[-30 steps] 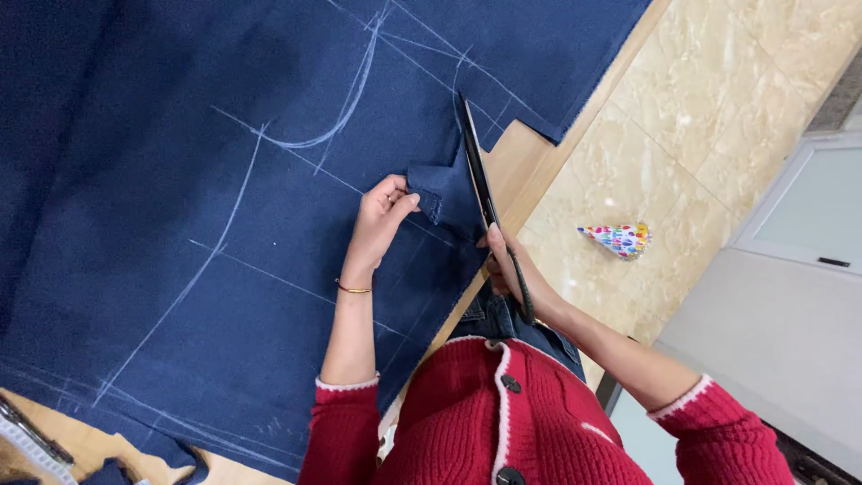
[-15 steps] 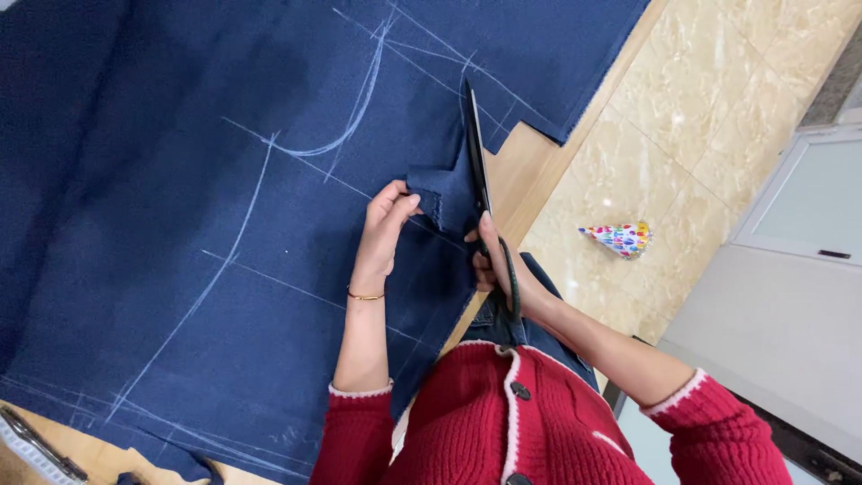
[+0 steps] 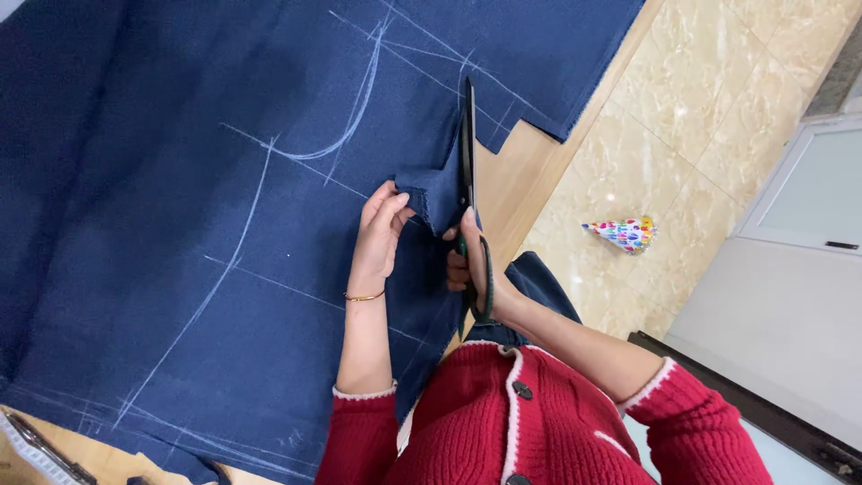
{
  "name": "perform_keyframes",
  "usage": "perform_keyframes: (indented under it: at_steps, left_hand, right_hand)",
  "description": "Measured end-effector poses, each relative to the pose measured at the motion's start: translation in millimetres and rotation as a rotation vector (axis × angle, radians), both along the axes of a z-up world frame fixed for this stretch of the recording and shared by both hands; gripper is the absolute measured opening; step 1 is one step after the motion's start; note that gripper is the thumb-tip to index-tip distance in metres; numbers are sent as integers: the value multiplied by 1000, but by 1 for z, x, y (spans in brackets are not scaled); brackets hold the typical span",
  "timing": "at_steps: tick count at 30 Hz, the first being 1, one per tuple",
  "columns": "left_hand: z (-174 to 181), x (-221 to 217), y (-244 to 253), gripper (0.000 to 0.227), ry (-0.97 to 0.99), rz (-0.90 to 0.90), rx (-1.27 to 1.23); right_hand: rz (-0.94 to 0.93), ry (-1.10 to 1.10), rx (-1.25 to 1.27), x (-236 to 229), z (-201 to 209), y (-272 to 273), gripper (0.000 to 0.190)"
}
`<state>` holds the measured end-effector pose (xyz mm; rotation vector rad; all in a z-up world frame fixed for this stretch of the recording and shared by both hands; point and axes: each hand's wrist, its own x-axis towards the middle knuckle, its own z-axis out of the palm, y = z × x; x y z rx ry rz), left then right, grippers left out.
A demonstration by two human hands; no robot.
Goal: The person uses shears to cut a large piece of dark blue fabric laid out on a wooden table, following white chalk lines. The person cuts along straight and curved lines to separate a pattern piece from the main fabric, then lifts the cut piece to reveal the remaining material.
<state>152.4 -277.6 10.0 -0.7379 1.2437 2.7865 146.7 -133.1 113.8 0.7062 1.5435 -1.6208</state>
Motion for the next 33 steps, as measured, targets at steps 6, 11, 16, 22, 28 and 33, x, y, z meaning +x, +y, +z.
perform_keyframes:
  at_steps: [6, 11, 16, 22, 28, 33]
  left_hand:
    - [3, 1, 0, 14, -42, 33, 57]
    - [-11, 2, 0, 16, -60, 58, 101]
    - [-34, 6, 0, 23, -37, 90, 174]
    - [4, 1, -1, 23, -20, 90, 161]
    - [-12, 4, -1, 25, -38, 118, 199]
    - [-2, 2, -2, 26, -32, 111, 190]
  right_hand:
    - [-36, 24, 4, -7, -6, -17, 66]
    - [-69, 51, -33, -7, -13, -20, 66]
    - [-125, 34, -48, -7, -7, -31, 64]
    - [-184, -54, -274, -20, -62, -12, 58]
    - [-196, 44, -107, -22, -22, -40, 62]
    - [-231, 9, -133, -22, -29, -42, 66]
